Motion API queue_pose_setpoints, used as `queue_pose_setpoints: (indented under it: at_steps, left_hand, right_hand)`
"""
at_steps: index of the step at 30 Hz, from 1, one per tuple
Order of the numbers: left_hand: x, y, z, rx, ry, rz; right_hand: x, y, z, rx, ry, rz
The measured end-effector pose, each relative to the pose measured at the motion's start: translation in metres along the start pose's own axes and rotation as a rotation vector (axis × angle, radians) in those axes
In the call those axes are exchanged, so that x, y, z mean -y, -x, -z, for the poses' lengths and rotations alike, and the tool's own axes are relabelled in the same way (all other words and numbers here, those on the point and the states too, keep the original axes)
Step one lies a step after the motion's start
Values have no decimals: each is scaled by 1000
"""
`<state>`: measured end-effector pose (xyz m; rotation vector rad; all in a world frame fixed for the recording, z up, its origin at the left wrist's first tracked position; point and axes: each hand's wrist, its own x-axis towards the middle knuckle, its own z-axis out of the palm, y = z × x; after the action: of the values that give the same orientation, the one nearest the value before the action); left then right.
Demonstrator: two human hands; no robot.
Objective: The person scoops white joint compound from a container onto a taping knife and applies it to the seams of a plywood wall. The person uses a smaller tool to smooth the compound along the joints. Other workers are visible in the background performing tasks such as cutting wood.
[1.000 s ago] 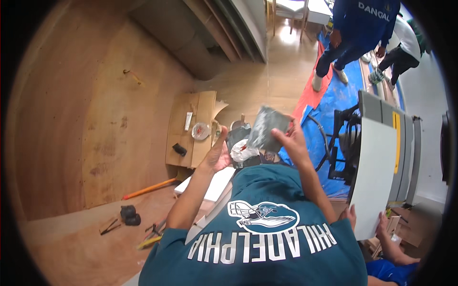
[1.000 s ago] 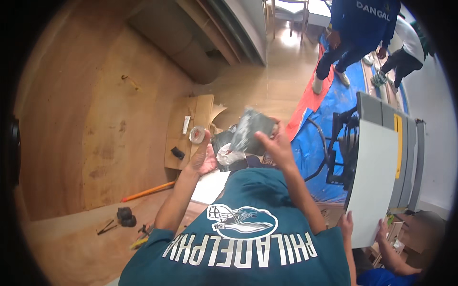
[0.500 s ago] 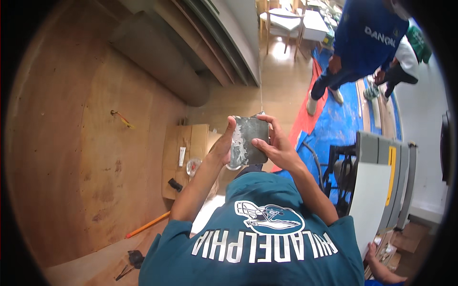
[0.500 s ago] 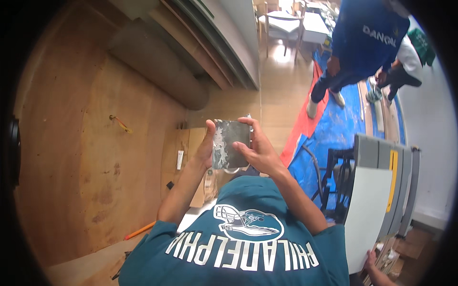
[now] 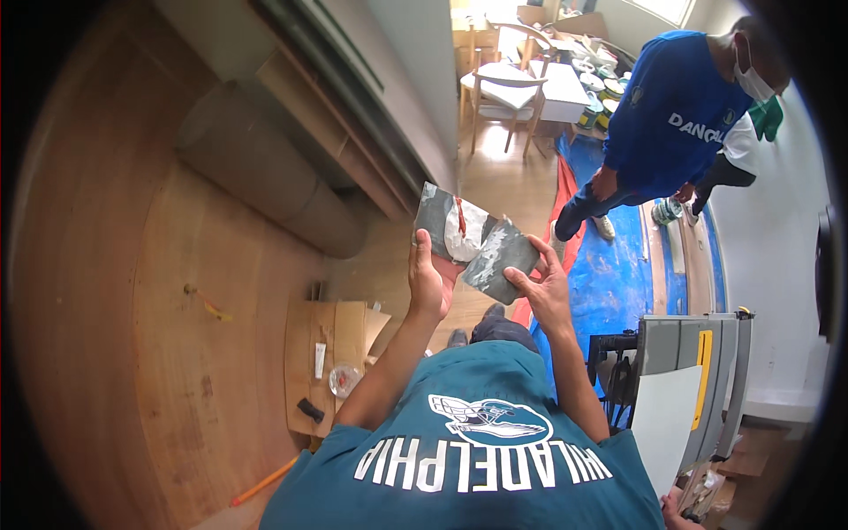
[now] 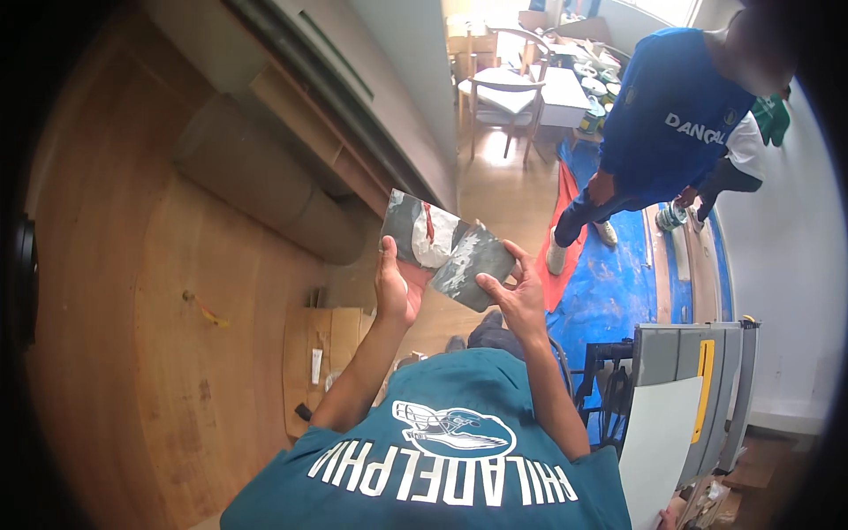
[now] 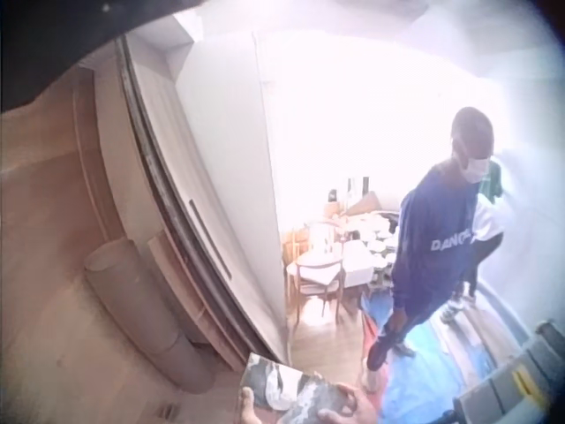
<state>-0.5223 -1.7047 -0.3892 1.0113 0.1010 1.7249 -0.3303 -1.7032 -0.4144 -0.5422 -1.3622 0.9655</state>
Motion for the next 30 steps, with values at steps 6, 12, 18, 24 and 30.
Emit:
queue_pose_setpoints:
  at_steps: [6, 12, 18, 24, 30]
  left_hand:
    - [21, -35, 17, 244, -249, -96]
    - [42, -30, 49, 502, -409, -55]
    - [84, -14, 99, 372, -395, -51]
    - [109, -52, 86, 375, 150, 552]
    - [124, -53, 59, 467, 63, 518]
  right_hand:
    - [-12, -44, -3, -24, 30, 99]
    - [-34, -52, 2, -61, 27, 263]
    - [-41, -3, 3, -221, 67, 619]
    - [-64, 38, 20, -322, 867, 1058]
    - [-81, 41, 15, -535, 1193, 815]
